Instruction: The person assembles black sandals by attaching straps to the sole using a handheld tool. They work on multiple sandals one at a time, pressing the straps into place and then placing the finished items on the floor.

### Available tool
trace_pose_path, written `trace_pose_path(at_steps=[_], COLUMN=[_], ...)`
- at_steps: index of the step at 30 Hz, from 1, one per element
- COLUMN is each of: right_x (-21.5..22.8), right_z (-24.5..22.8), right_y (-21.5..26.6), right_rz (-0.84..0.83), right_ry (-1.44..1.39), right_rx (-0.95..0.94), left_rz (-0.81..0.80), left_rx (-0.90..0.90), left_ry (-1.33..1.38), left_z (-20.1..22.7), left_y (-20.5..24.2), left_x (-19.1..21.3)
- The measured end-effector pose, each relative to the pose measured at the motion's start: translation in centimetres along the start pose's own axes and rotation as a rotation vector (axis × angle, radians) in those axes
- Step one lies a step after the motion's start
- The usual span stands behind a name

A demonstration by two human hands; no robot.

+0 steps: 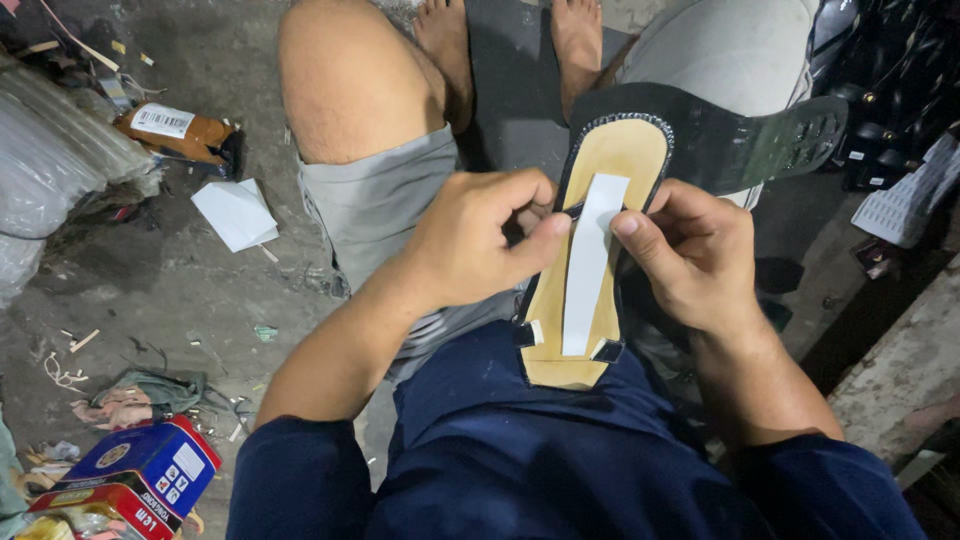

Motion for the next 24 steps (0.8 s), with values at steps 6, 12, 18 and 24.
trace_pose_path(at_steps=[6,12,18,24], right_x=[-0.9,0.2,2.8,3.6], right_z=[-0.7,-2.3,0.3,2.1], right_y=[0.2,1.4,4.2,5.0], right_rz=[0.0,0.044,-0.014,0.006], right_ry=[-0.049,-0.108,0.005,-0.077], right_rx=[0.011,0.081,-0.158,-0.195], left_rz=[-0.09,0.15,0.337,0.386], left_rx=[0.041,0.182,0.156,0.155], left_ry=[0.121,0.445,0.715,0.761], left_z=[-0.3,-2.1,-4.7,-5.1], left_y=[-0.9,-0.4,-0.4,-0.8], left_x=[0.5,1.8,3.0,2.5])
Point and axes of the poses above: each hand's wrist, its own y-axis away from the middle knuckle, its own x-axis out of the back of the hand, z = x × y, the point moved 4 cm from there along -y, towards the middle knuckle, and after that the axes turned 10 degrees about -y, right-handed, at the moved point
